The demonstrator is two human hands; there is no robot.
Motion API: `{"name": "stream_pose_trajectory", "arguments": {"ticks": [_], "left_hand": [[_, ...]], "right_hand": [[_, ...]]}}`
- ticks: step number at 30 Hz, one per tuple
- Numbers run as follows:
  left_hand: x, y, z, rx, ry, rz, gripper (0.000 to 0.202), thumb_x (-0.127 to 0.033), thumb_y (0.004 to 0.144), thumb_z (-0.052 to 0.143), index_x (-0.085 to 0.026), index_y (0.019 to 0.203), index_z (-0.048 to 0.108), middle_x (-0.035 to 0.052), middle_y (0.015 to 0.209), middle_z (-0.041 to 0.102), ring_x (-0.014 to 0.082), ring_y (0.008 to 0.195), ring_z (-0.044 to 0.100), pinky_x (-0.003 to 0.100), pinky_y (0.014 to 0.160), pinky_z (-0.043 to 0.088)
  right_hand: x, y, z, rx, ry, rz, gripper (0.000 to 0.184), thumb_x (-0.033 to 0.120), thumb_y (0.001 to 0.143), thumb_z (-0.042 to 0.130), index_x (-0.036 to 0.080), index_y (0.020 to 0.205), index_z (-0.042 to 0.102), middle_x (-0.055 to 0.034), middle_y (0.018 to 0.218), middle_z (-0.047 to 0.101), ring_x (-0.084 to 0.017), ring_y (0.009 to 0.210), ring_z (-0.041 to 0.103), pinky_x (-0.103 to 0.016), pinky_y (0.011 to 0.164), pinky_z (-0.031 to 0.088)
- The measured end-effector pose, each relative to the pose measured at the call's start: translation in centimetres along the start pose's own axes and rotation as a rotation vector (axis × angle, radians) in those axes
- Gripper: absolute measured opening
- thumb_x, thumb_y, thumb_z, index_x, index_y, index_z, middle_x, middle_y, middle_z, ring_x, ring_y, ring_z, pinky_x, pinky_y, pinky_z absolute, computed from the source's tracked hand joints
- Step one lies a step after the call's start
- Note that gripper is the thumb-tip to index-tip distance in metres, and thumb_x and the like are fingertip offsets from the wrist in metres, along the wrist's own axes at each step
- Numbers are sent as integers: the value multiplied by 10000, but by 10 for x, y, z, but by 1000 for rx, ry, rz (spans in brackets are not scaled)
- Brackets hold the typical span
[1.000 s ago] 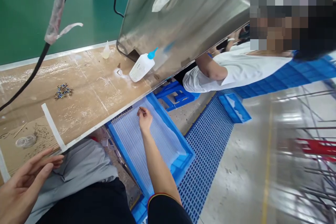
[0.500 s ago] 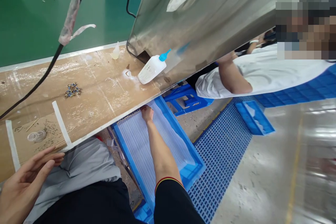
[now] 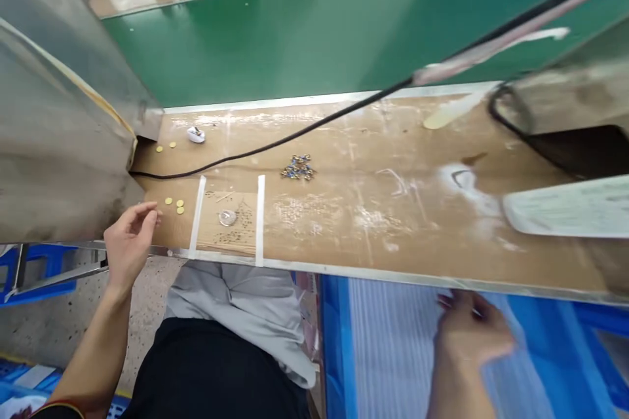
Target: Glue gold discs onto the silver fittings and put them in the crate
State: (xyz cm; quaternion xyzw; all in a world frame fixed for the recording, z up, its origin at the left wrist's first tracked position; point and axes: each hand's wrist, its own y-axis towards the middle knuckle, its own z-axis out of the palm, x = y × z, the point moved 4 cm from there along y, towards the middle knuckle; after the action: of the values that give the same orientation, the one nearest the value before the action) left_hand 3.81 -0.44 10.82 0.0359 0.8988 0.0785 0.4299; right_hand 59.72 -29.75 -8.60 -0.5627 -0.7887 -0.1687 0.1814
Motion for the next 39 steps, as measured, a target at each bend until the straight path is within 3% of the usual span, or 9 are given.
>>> {"name": "stream_pose_trajectory", "arguments": {"ticks": [5, 8, 11, 13, 15, 20, 27, 35, 39], "left_hand": [[2, 17, 12, 132, 265, 236, 314, -300, 1157, 545, -186, 1322, 786, 137, 1336, 816, 291, 1230, 772, 418, 1131, 582], [1, 26, 21, 150, 382, 303, 340, -312, 1166, 515, -171, 1352, 763, 171, 1369, 793, 341, 1272, 737, 458, 1141, 557], [5, 35, 25, 152, 441, 345, 296, -320, 1146, 556, -204, 1297, 782, 149, 1302, 807, 340, 1181, 750, 443, 1076, 563], [8, 39, 25, 151, 431, 360, 278, -316, 1137, 568, -216, 1273, 789, 130, 1263, 810, 327, 1110, 756, 432, 1035, 562], [10, 40, 24, 156, 386, 348, 275, -324, 1130, 579, -222, 1273, 791, 113, 1243, 802, 303, 1024, 754, 421, 984, 564], [10, 34, 19, 163, 226, 277, 243, -335, 1110, 617, -223, 1214, 806, 87, 1198, 791, 265, 951, 742, 405, 935, 569], [18, 22, 20, 88, 143, 290, 229, -349, 1143, 625, -230, 1156, 819, 93, 1190, 792, 274, 1049, 767, 413, 961, 590], [21, 16, 18, 11, 5, 264, 164, -339, 1122, 705, -242, 1121, 837, 76, 1192, 830, 276, 1139, 789, 453, 1102, 606], [12, 6, 16, 21, -240, 97, 134, -340, 1085, 769, -233, 1115, 844, 56, 1168, 864, 254, 1116, 820, 436, 1124, 631]], "right_hand": [[36, -56, -43, -621, 624, 139, 359, 715, 832, 638, 392, 676, 610, -184, 681, 650, -439, 629, 758, -666, 532, 518], [97, -85, -75, -714, 758, 0, 333, 682, 851, 718, 393, 700, 652, -107, 699, 641, -312, 482, 609, -630, 516, 506], [167, -95, -81, -346, 755, -153, 343, 639, 949, 768, 297, 927, 783, -40, 795, 740, -261, 593, 690, -556, 668, 641], [213, -95, -69, 2, 669, -342, 322, 580, 1021, 747, 273, 1073, 830, -57, 956, 833, -265, 828, 798, -509, 855, 681], [249, -90, -52, 200, 588, -510, 298, 529, 1061, 708, 272, 1132, 841, -80, 1138, 865, -275, 1037, 819, -480, 980, 671], [303, -58, -11, 290, 424, -668, 289, 411, 1077, 614, 221, 1123, 826, -117, 1174, 852, -276, 1060, 781, -442, 969, 632], [322, -42, 7, 255, 250, -657, 158, 327, 986, 689, 216, 947, 795, -93, 980, 781, -264, 890, 697, -428, 908, 567], [298, -48, -14, 414, 182, -742, 117, 289, 961, 673, 235, 938, 773, -57, 978, 757, -250, 902, 713, -414, 880, 555], [292, -58, -24, 471, 187, -733, 114, 321, 961, 682, 242, 949, 763, -48, 961, 786, -245, 889, 726, -405, 861, 562]]}}
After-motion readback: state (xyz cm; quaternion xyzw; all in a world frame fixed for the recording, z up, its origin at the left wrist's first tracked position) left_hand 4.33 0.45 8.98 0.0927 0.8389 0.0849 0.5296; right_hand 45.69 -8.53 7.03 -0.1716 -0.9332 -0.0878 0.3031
